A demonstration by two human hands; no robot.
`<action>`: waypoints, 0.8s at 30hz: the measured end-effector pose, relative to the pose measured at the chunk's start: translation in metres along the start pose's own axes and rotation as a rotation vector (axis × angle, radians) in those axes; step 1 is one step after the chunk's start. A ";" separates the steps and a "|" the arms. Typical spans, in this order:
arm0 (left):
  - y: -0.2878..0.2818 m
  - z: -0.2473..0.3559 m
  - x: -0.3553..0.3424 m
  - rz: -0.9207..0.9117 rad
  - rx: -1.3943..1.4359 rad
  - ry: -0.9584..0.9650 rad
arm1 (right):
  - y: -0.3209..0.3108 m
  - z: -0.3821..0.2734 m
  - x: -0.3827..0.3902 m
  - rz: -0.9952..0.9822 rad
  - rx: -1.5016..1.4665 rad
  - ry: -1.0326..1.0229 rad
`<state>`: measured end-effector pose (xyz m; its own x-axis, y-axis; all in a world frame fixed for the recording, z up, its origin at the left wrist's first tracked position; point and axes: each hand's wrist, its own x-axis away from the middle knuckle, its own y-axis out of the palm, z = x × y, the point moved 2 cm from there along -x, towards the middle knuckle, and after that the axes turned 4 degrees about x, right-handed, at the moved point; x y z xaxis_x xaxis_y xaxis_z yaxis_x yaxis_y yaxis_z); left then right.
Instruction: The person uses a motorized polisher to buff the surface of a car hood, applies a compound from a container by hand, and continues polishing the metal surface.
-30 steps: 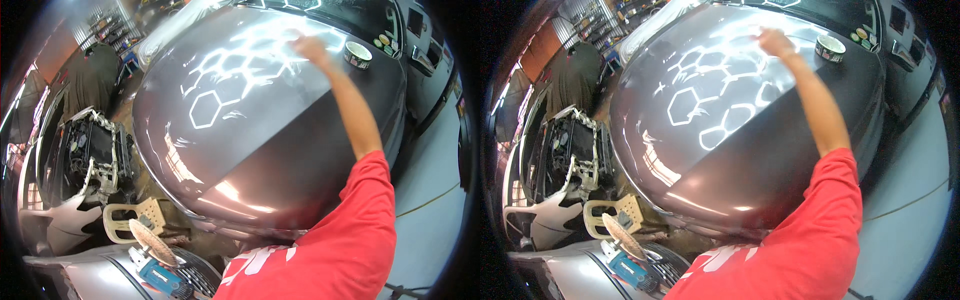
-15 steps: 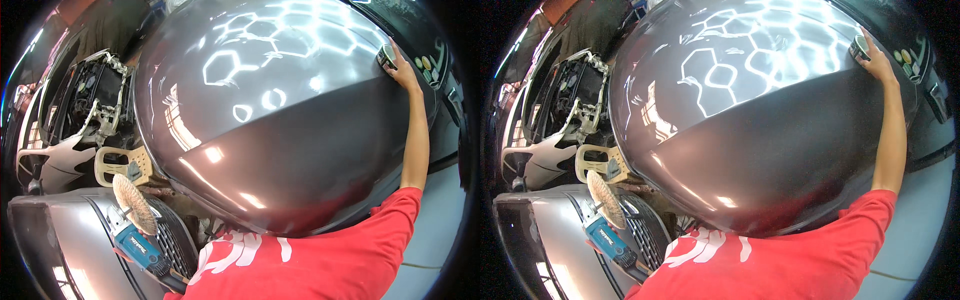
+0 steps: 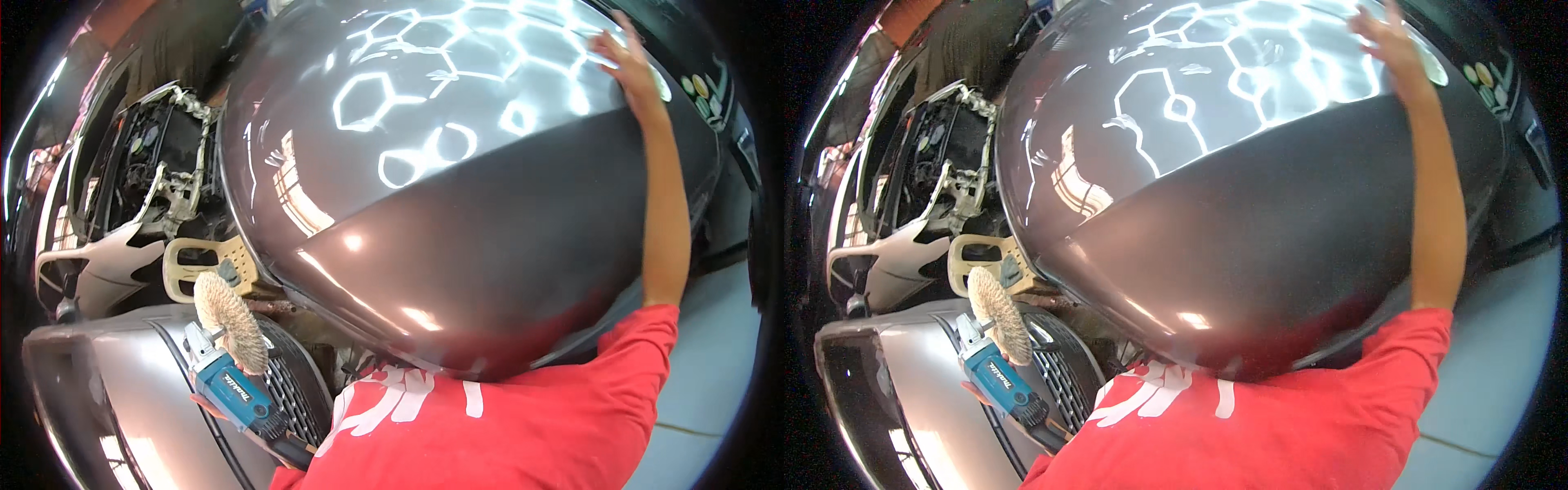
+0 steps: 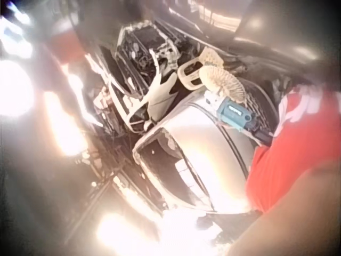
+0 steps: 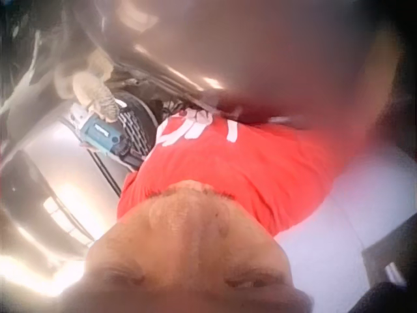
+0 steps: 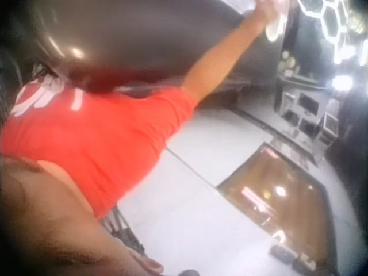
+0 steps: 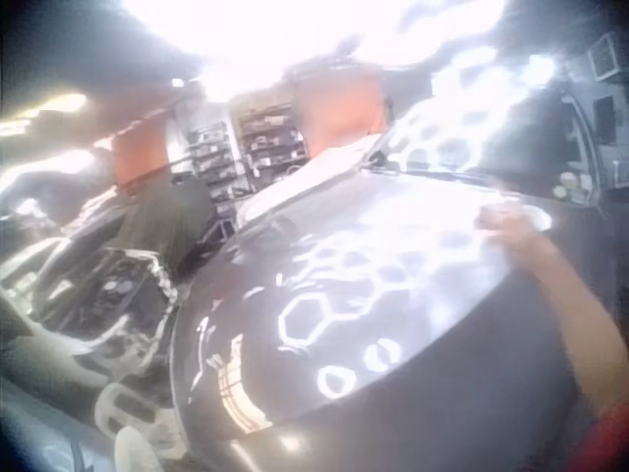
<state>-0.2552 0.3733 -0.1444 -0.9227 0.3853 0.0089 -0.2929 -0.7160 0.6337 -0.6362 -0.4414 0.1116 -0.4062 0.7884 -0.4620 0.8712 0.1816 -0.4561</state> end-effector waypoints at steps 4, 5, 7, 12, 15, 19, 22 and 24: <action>0.038 -0.006 -0.006 -0.074 0.123 -0.032 | 0.095 -0.060 0.034 -0.303 -0.434 0.182; 0.032 -0.004 -0.007 -0.099 0.137 -0.060 | 0.120 -0.074 0.048 -0.386 -0.455 0.162; 0.021 -0.008 -0.012 -0.148 0.168 -0.135 | 0.154 -0.097 0.072 -0.433 -0.296 0.242; 0.014 -0.005 -0.018 -0.080 0.231 -0.288 | 0.212 -0.130 0.128 -0.498 0.239 -0.134; -0.002 -0.005 -0.018 -0.064 0.265 -0.246 | 0.256 -0.180 0.165 -0.455 0.446 -0.189; -0.041 -0.009 -0.027 -0.189 0.400 -0.396 | 0.316 -0.224 0.208 -0.841 0.205 -0.206; -0.044 -0.010 -0.028 -0.148 0.445 -0.459 | 0.343 -0.224 0.193 -0.771 0.388 -0.229; -0.046 -0.006 -0.030 -0.123 0.415 -0.431 | 0.353 -0.195 0.149 -0.792 0.308 -0.150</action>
<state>-0.2155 0.3905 -0.1784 -0.6788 0.7136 0.1735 -0.1889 -0.3979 0.8978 -0.3352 -0.1445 0.0301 -0.9136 0.4067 -0.0064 0.2110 0.4606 -0.8621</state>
